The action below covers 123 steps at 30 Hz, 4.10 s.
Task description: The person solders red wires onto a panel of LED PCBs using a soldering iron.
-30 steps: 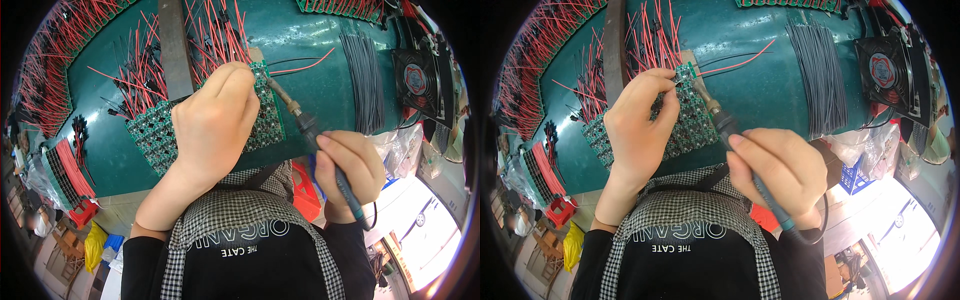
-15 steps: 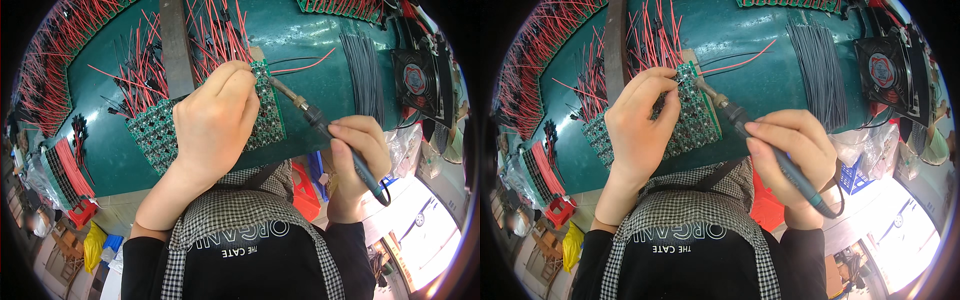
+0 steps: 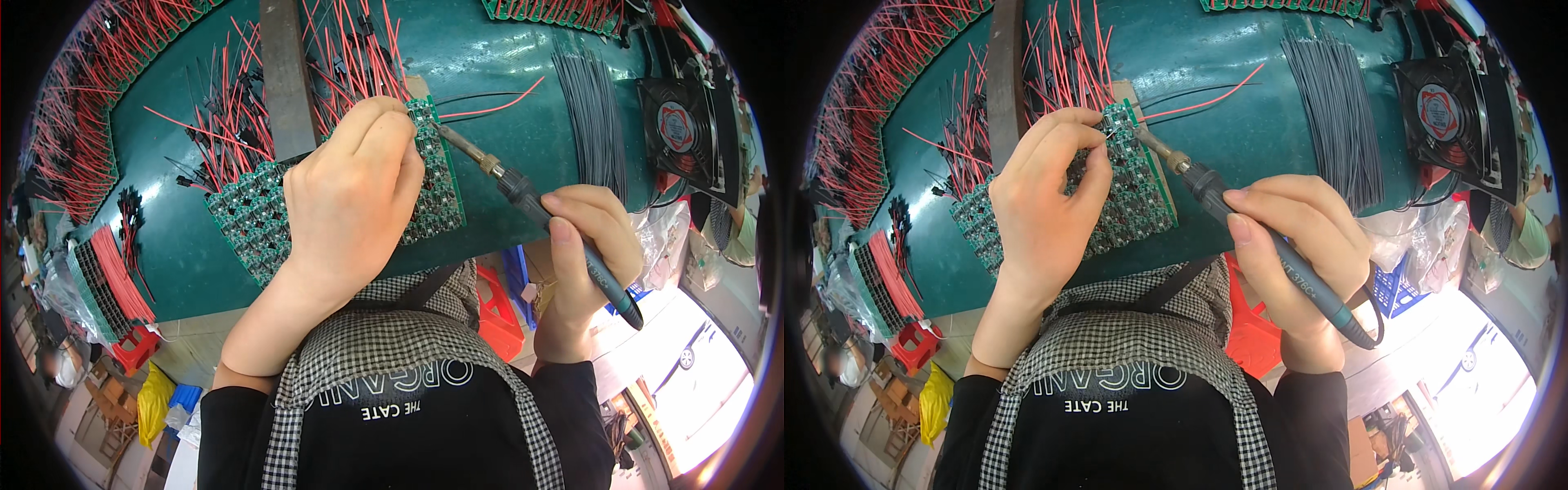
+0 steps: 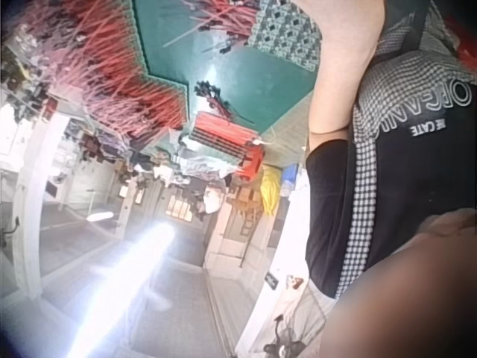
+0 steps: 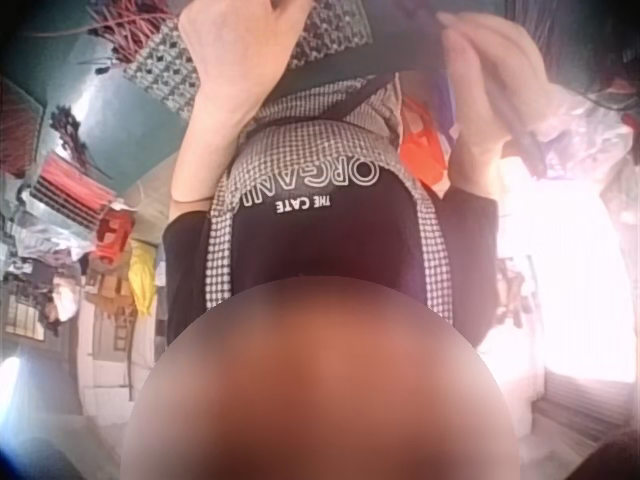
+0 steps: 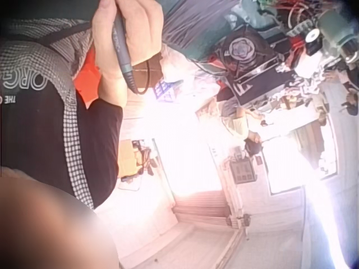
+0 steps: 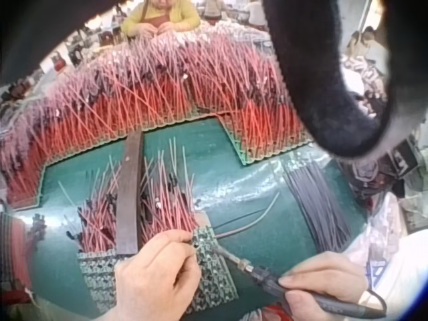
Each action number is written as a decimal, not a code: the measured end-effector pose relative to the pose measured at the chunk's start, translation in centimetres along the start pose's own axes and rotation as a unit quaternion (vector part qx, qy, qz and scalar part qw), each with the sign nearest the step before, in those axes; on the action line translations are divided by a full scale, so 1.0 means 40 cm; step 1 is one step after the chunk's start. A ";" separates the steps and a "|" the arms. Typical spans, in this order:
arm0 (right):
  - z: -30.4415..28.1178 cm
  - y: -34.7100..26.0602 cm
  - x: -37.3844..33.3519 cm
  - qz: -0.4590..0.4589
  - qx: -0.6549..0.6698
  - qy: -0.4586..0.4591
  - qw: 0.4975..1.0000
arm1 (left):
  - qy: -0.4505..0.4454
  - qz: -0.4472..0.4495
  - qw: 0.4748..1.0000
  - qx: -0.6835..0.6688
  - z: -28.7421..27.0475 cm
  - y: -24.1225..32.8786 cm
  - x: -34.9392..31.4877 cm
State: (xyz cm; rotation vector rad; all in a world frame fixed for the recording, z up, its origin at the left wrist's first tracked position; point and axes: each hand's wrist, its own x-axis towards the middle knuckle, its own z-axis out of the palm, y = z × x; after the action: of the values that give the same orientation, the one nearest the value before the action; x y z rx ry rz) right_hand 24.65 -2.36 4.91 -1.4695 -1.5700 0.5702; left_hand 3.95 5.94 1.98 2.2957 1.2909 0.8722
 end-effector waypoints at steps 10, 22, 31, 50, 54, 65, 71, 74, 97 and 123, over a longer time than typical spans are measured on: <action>-0.018 -0.002 -0.028 -0.022 -0.021 0.040 0.999 | -0.024 -0.030 0.999 -0.017 -0.023 0.024 -0.027; 0.009 0.016 -0.051 -0.129 -0.023 0.031 0.991 | -0.007 0.013 1.000 -0.014 0.009 0.013 -0.040; 0.025 -0.015 -0.071 -0.233 -0.153 -0.021 0.960 | -0.005 -0.012 1.000 -0.015 0.026 0.020 -0.039; -0.010 -0.001 -0.086 -0.145 -0.116 -0.018 0.982 | -0.038 -0.047 0.997 -0.042 -0.009 0.046 -0.087; -0.030 0.005 -0.103 -0.092 -0.055 0.037 0.994 | -0.017 -0.032 0.998 -0.045 0.000 0.048 -0.088; -0.029 -0.011 -0.106 -0.033 -0.058 0.024 0.997 | -0.020 -0.011 0.999 -0.027 0.022 0.038 -0.086; -0.012 0.001 -0.098 -0.094 -0.070 0.026 0.993 | -0.028 -0.009 0.999 -0.021 0.026 0.036 -0.086; -0.006 0.006 -0.099 -0.143 -0.090 0.032 0.985 | -0.028 -0.013 0.999 -0.024 0.031 0.037 -0.085; -0.046 0.040 -0.080 -0.016 0.026 -0.002 1.000 | -0.063 -0.036 0.997 -0.010 0.040 0.051 -0.076; -0.032 0.014 -0.145 -0.137 -0.102 -0.003 0.985 | -0.052 -0.008 0.998 -0.019 0.045 0.059 -0.104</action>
State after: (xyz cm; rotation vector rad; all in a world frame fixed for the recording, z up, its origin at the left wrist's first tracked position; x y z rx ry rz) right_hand 25.49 -8.08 3.42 -1.3646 -1.8418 0.2609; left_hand 5.04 1.12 0.61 2.2678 1.2363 0.7552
